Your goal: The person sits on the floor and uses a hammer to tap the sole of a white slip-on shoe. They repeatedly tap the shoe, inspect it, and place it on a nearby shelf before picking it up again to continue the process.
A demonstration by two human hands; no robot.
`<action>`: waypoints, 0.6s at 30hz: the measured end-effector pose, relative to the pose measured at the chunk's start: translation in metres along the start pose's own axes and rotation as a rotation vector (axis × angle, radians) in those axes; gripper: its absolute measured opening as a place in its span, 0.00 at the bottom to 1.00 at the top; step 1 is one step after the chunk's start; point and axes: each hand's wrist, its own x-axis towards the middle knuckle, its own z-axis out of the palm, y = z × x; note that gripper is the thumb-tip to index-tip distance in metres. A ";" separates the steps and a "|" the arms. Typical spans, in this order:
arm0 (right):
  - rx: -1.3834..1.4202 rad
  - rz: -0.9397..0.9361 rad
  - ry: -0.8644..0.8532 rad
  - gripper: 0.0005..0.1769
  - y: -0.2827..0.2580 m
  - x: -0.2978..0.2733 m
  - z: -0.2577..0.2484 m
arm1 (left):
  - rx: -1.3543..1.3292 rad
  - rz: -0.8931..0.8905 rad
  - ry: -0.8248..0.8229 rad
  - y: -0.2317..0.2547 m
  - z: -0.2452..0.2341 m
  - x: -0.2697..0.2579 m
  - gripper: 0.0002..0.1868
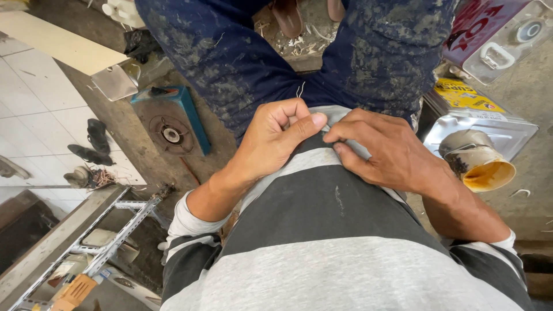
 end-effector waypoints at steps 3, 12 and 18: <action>-0.017 -0.004 -0.008 0.08 0.000 0.002 0.000 | 0.009 0.008 0.005 0.001 -0.002 0.001 0.18; 0.043 0.053 0.092 0.05 0.004 0.001 -0.013 | -0.080 0.015 -0.059 -0.001 -0.005 0.007 0.15; -0.183 0.010 0.504 0.08 0.048 0.001 -0.008 | 0.304 0.524 -0.250 -0.048 -0.029 0.027 0.20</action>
